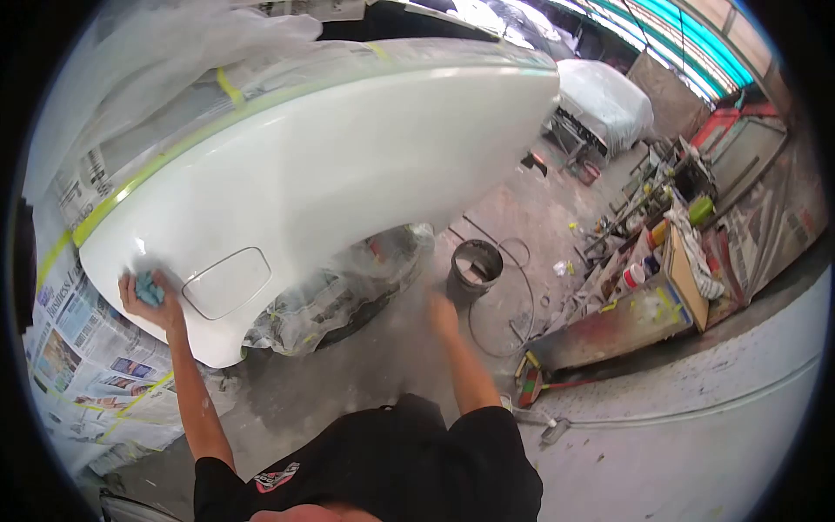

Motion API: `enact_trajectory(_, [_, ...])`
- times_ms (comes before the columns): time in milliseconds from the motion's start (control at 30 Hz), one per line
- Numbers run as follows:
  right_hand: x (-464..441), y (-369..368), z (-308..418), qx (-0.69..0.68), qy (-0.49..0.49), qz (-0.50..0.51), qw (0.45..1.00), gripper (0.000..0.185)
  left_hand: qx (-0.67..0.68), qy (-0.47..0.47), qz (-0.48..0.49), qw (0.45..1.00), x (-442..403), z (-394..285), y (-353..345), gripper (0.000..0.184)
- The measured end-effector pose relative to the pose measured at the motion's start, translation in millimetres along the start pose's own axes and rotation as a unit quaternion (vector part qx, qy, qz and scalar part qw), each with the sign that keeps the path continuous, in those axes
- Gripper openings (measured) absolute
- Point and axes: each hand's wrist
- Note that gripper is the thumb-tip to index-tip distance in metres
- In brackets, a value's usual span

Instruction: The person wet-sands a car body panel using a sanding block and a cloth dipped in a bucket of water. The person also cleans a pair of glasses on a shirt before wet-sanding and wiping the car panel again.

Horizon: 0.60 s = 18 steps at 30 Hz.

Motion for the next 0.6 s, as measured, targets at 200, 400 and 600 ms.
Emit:
enact_trajectory(200, [481.4,2.7,-191.4,0.160,-0.320,0.380,0.853,0.023,-0.016,0.219,0.101,0.970,54.9,-42.9,87.6,0.056])
enact_trajectory(400, [604.7,5.9,-207.7,0.059,-0.295,0.164,0.940,0.025,-0.071,0.434,0.379,0.814,285.4,-96.8,175.9,0.049])
enact_trajectory(600, [340.4,-13.3,-281.8,-0.145,-0.598,0.006,0.788,0.036,0.149,0.487,0.648,0.567,294.4,-315.6,76.8,0.039])
Point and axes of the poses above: each hand's wrist, its own x-axis away from the middle knuckle, its own y-axis out of the back of the hand, z = x × y, and after that the axes turned 7 degrees about -z, right-handed
